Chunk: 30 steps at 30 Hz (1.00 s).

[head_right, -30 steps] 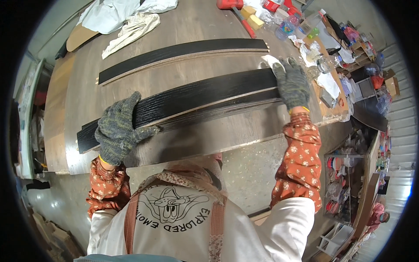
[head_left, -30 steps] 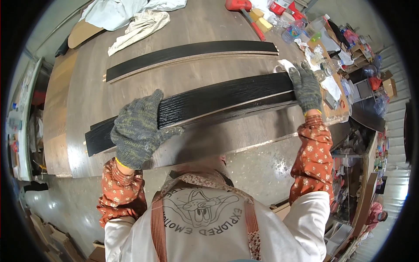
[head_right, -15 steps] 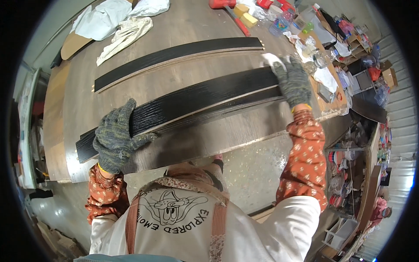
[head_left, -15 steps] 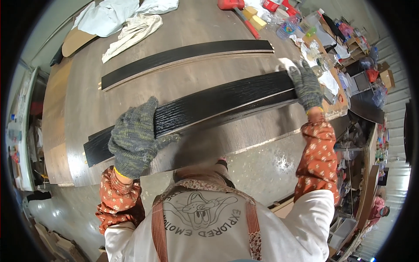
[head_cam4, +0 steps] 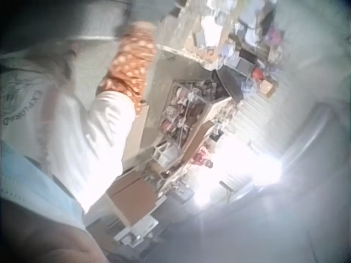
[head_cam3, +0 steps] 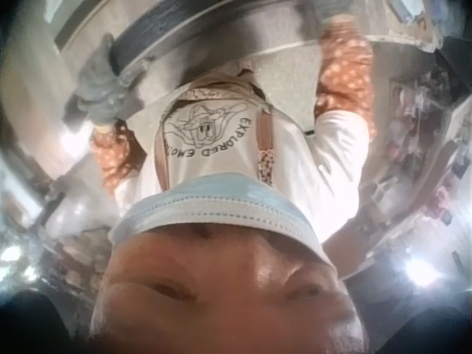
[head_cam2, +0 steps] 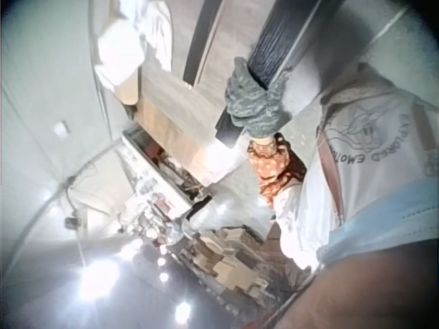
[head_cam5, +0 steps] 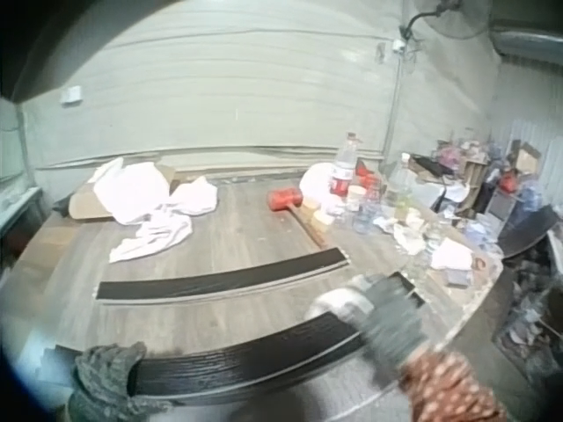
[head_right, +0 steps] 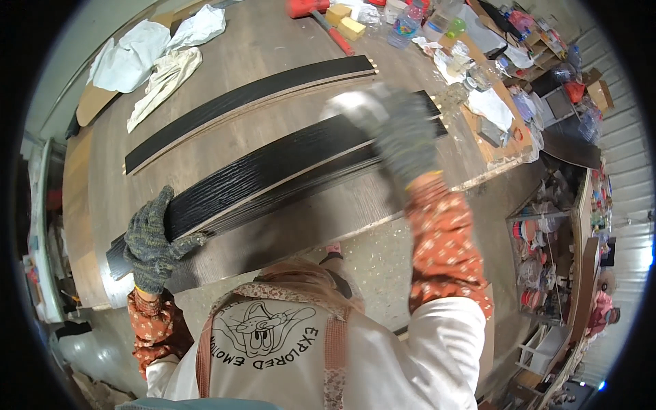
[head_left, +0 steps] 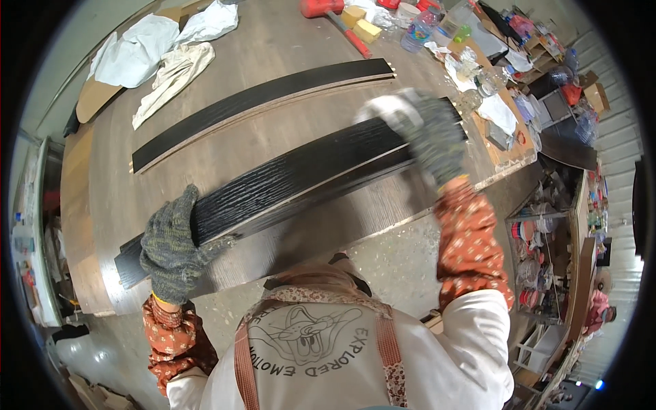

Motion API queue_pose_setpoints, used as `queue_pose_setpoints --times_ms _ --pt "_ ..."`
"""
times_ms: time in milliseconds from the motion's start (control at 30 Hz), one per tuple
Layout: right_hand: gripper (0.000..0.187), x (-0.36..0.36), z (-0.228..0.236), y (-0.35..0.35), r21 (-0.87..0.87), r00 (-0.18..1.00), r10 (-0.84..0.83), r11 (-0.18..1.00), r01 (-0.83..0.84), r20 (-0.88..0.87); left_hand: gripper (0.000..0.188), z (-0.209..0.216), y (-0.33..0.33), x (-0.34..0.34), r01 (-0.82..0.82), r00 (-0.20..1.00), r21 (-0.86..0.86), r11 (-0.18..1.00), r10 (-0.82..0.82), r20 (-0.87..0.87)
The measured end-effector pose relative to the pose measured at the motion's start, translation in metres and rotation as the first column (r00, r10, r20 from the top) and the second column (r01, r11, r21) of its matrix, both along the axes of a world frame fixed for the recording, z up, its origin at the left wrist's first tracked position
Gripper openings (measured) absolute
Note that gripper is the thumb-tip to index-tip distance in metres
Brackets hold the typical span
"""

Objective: The person wipes multiple dark wood furniture slats with a white cloth, applying a liquid from a small bottle, and handles them one at a time on a workbench.

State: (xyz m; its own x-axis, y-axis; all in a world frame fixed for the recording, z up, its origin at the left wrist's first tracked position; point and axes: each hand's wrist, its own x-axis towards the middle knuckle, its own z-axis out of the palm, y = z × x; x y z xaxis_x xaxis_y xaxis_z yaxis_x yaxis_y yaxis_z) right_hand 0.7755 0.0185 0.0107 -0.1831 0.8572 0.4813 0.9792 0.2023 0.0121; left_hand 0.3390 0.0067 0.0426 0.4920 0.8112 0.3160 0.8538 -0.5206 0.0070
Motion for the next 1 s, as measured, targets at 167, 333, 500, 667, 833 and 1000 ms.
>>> queue_pose_setpoints --times_ms 167,333,500,667,833,1000 --pt "0.047 0.118 -0.002 -0.004 -0.193 0.814 -0.542 0.839 0.509 -0.208 0.081 -0.005 0.005 -0.006 0.027 0.999 0.025 0.999 -0.028 0.036" --pt "0.039 0.139 0.045 -0.026 0.146 0.636 -0.348 0.792 0.592 -0.689 0.076 -0.009 0.006 -0.011 -0.015 0.999 -0.066 0.998 0.018 0.043" --pt "0.044 0.199 0.059 0.015 0.287 0.860 -0.499 0.812 0.508 -0.112 0.089 -0.013 0.007 -0.016 0.004 0.999 -0.024 1.000 -0.003 0.043" --pt "0.053 0.216 0.019 0.053 -0.252 0.878 -0.476 0.857 0.449 -0.054 0.090 -0.011 0.010 -0.014 0.024 0.999 0.001 1.000 -0.024 0.023" --pt "0.045 0.208 0.040 0.050 -0.369 0.942 -0.334 0.878 0.305 -0.015 0.090 -0.013 0.007 -0.017 -0.004 1.000 -0.005 1.000 0.004 0.023" --pt "0.039 0.244 0.002 0.033 -0.200 0.842 -0.253 0.964 0.176 -0.477 0.084 -0.008 0.005 -0.019 0.004 0.993 0.009 1.000 -0.003 -0.118"
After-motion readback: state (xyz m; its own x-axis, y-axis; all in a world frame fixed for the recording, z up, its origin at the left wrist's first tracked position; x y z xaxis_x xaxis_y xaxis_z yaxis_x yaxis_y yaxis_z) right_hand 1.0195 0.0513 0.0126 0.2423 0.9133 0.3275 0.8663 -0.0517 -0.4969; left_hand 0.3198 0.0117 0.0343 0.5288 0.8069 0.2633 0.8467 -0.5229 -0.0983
